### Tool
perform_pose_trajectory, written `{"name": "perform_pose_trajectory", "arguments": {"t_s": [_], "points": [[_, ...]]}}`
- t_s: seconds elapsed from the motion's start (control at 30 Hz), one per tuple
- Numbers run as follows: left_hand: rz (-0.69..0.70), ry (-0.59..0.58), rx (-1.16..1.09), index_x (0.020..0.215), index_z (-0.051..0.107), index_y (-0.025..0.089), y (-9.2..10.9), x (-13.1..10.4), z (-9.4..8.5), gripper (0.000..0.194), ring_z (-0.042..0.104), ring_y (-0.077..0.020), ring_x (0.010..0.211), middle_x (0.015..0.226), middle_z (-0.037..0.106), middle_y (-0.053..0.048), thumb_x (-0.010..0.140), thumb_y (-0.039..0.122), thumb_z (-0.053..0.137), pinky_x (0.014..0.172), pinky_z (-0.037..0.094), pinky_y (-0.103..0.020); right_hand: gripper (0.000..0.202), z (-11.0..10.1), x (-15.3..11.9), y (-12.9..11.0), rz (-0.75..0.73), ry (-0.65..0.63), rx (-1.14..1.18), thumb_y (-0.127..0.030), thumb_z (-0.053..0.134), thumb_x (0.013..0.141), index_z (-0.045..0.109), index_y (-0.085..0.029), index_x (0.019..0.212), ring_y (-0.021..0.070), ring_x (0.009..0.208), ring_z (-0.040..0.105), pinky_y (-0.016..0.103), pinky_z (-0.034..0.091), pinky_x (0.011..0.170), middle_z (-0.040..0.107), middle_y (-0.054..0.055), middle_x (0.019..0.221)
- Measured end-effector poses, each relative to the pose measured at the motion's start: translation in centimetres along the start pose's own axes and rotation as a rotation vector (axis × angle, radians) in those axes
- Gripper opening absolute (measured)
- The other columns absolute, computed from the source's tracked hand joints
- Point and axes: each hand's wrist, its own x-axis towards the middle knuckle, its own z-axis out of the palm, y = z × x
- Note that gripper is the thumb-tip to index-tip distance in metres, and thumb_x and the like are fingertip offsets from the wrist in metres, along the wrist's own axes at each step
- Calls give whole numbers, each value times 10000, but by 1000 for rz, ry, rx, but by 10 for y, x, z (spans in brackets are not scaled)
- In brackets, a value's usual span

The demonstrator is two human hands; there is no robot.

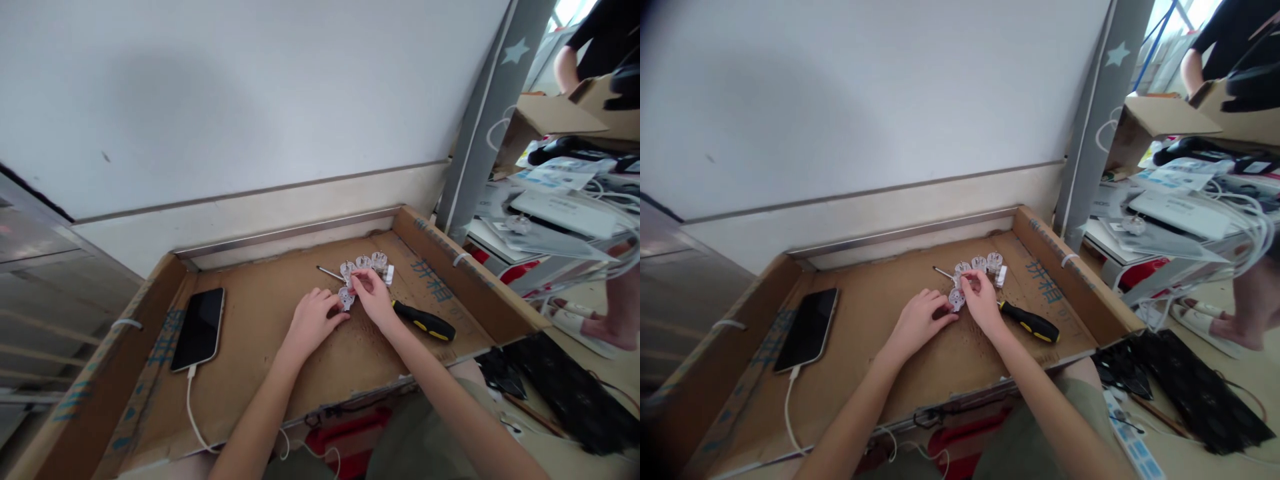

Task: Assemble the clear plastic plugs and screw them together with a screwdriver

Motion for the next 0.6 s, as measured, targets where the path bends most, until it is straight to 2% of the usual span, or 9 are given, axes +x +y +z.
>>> {"name": "perform_pose_trajectory", "arguments": {"t_s": [0.2, 0.33, 0.43, 0.53, 0.6], "points": [[-5, 31, 36, 803, 605, 215, 4, -1, 5, 190, 510, -204, 827, 827, 598, -21, 778, 399, 649, 727, 388, -314, 346, -1, -2, -2, -50, 3, -23, -374, 475, 853, 517, -116, 1081, 78, 831, 542, 253, 504, 725, 557, 59, 980], [-47, 133, -79, 901, 618, 217, 3, 0, 2, 265, 524, -202, 834, 846, 613, -23, 774, 450, 629, 763, 410, -322, 341, -2, -4, -3, -105, 23, -56, -374, 476, 852, 521, -118, 1074, 81, 846, 540, 262, 501, 747, 556, 60, 990], [-114, 221, -149, 1023, 606, 222, 1, 1, 0, 202, 540, -201, 918, 971, 642, -30, 845, 284, 534, 838, 413, -340, 344, -4, -5, -4, -140, 53, -75, -375, 476, 852, 521, -118, 1076, 86, 864, 540, 272, 498, 767, 553, 63, 1008], [-79, 149, -163, 1109, 588, 249, -1, 2, 3, 345, 512, -204, 1059, 1140, 620, -19, 804, 118, 492, 917, 389, -358, 351, -5, -6, -4, -162, 71, -87, -384, 468, 855, 519, -122, 1083, 89, 874, 541, 279, 499, 777, 553, 66, 1020], [-50, 92, -146, 1099, 597, 253, -2, 1, 6, 350, 498, -209, 1094, 1174, 607, -16, 788, 120, 509, 939, 376, -367, 354, -6, -6, -4, -172, 73, -99, -388, 462, 857, 519, -124, 1086, 89, 875, 541, 282, 498, 781, 554, 67, 1020]]}}
